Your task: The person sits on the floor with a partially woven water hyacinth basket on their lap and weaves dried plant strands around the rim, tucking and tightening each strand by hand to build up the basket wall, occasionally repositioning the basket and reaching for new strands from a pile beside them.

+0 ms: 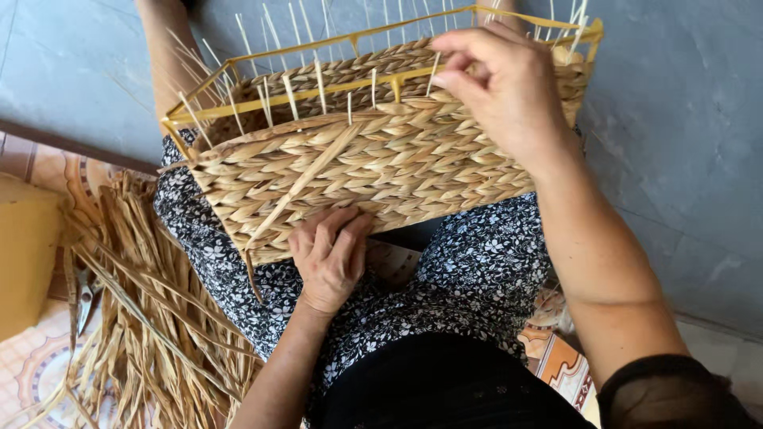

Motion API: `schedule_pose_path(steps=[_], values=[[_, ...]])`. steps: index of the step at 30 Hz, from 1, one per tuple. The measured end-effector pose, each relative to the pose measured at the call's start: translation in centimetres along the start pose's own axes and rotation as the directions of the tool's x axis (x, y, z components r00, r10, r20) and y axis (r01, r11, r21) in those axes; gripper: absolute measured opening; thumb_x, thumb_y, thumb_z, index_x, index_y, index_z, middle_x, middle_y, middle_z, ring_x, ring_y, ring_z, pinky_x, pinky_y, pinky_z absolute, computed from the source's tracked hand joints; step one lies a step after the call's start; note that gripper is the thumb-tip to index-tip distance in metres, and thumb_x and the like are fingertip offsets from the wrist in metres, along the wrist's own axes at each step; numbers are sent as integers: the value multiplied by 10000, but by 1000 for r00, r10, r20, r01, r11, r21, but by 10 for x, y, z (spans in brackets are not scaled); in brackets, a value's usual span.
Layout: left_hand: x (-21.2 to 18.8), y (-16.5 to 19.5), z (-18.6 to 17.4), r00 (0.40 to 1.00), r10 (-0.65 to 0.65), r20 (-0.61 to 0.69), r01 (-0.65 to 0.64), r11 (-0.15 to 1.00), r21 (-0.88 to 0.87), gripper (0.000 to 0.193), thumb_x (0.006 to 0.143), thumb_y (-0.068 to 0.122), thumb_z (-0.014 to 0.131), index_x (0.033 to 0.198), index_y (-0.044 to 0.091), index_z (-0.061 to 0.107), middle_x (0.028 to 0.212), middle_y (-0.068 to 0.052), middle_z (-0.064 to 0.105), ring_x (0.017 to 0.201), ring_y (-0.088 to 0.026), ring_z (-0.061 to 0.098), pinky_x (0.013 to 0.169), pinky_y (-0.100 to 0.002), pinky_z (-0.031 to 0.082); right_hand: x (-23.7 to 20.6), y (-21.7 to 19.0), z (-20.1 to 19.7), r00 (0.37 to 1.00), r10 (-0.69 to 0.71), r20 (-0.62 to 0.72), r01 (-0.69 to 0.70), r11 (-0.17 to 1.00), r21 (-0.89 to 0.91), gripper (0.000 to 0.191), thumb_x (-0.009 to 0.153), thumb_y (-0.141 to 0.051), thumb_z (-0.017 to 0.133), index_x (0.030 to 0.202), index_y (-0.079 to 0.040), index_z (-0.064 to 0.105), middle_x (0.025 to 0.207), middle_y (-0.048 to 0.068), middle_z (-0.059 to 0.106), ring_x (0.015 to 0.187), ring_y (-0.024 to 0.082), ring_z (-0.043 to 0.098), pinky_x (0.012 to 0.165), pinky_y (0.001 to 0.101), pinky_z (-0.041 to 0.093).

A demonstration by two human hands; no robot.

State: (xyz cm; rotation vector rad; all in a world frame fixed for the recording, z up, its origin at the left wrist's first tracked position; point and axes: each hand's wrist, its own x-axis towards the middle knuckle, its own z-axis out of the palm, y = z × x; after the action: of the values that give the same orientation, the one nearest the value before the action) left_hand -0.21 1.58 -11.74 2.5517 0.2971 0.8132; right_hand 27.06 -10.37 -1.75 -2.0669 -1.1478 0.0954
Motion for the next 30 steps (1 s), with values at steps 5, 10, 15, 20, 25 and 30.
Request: schedule_pose_path(steps=[5, 10, 15, 20, 25, 30], values=[[-3, -2, 3, 1000, -3, -14, 3, 1000, 1, 289, 892, 135, 826, 1156, 197, 726, 1222, 39, 646, 1180, -215, 596, 966, -386, 415, 7, 1, 20, 976, -214, -33, 205, 965, -165, 122, 935, 27, 769, 912, 8, 650, 789, 58, 722, 700, 168, 706, 731, 361, 561], [-5, -4, 4, 1000, -6, 0, 6, 1000, 13, 316, 865, 122, 823, 1159, 194, 733, 1219, 35, 650, 1168, -213, 600, 968, -385, 418, 16, -1, 17, 985, -152, -77, 150, 988, -34, 93, 1052, 15, 737, 1089, -20, 658, 961, 49, 733, 852, 150, 735, 723, 285, 608], [-6, -5, 5, 1000, 17, -15, -17, 1000, 25, 310, 876, 123, 831, 1163, 194, 736, 1223, 42, 649, 1170, -200, 600, 972, -379, 418, 10, 16, -15, 990, -89, -108, 97, 992, 75, 200, 1023, 73, 707, 1206, -8, 708, 1037, 92, 740, 904, 149, 726, 761, 283, 648], [-6, -5, 5, 1000, 13, -19, -13, 1000, 27, 305, 875, 134, 833, 1155, 197, 730, 1224, 40, 644, 1166, -207, 598, 973, -380, 420, 9, 17, -21, 983, -181, 34, 183, 981, -67, 154, 917, 25, 797, 1042, 25, 708, 984, 142, 720, 853, 170, 712, 682, 268, 594], [-6, -6, 6, 1000, 5, -16, -4, 1000, 26, 323, 845, 112, 814, 1147, 194, 736, 1223, 38, 649, 1159, -212, 605, 967, -386, 423, 17, 14, -6, 996, -67, 67, 78, 983, -168, 107, 981, 8, 809, 974, -5, 703, 932, 95, 719, 789, 133, 698, 685, 265, 587], [-6, -7, 8, 999, 4, -33, -2, 999, 43, 314, 847, 117, 821, 1139, 196, 736, 1214, 39, 650, 1152, -210, 607, 965, -386, 422, 24, 11, -6, 997, -22, 68, 24, 999, -31, 71, 1016, 24, 755, 1011, -26, 705, 906, 47, 729, 783, 123, 695, 699, 287, 586]])
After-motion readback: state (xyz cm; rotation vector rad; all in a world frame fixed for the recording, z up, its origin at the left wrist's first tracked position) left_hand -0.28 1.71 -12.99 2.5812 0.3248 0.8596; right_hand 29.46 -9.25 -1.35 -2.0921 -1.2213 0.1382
